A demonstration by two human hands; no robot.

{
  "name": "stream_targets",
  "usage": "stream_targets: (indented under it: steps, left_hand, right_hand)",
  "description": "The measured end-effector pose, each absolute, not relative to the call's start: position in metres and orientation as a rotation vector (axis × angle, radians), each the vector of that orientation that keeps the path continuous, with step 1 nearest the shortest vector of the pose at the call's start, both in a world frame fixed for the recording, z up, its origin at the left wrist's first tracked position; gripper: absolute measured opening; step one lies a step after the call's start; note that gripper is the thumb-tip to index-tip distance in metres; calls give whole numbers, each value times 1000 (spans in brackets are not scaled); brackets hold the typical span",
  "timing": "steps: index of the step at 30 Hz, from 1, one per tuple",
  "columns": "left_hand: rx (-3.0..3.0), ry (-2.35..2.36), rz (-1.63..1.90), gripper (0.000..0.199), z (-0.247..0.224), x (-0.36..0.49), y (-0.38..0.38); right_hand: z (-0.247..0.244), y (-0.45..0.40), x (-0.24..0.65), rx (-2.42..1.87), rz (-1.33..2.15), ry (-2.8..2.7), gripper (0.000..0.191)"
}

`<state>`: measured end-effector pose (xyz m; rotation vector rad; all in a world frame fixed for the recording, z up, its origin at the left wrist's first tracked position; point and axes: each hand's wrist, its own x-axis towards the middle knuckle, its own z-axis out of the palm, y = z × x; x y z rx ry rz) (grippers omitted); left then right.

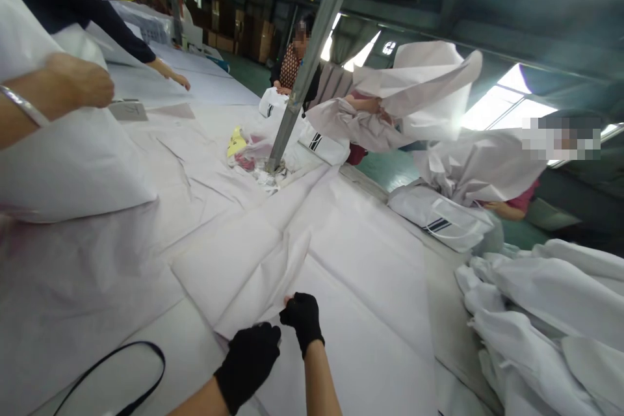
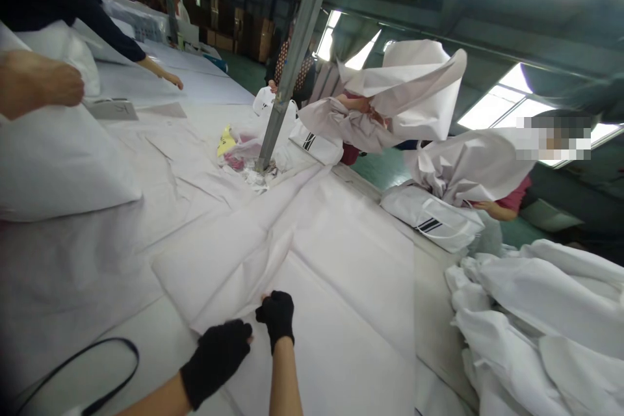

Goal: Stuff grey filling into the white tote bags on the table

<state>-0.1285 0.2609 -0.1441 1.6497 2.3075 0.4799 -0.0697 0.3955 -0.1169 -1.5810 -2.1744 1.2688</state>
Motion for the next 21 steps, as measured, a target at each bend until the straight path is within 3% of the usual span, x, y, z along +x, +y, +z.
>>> stream_targets:
  steps: [5, 10, 14, 21]
  left_hand:
    - [1403, 2623, 1107, 46, -90, -202, 243]
    - [1196, 2422, 982, 42, -106, -237, 240]
    - [1194, 2399, 850, 62, -131, -234, 239]
    - [982, 2298, 1035, 60, -151, -244, 247]
  right_hand:
    - [-96, 385, -106, -1303, 1608, -1837, 30]
    - [-81, 381, -136, -1157, 1749, -1669, 40]
    - [-83, 375, -142, -1097, 1837, -1586, 45]
    - [-98, 368, -140, -956, 2073, -1311, 43]
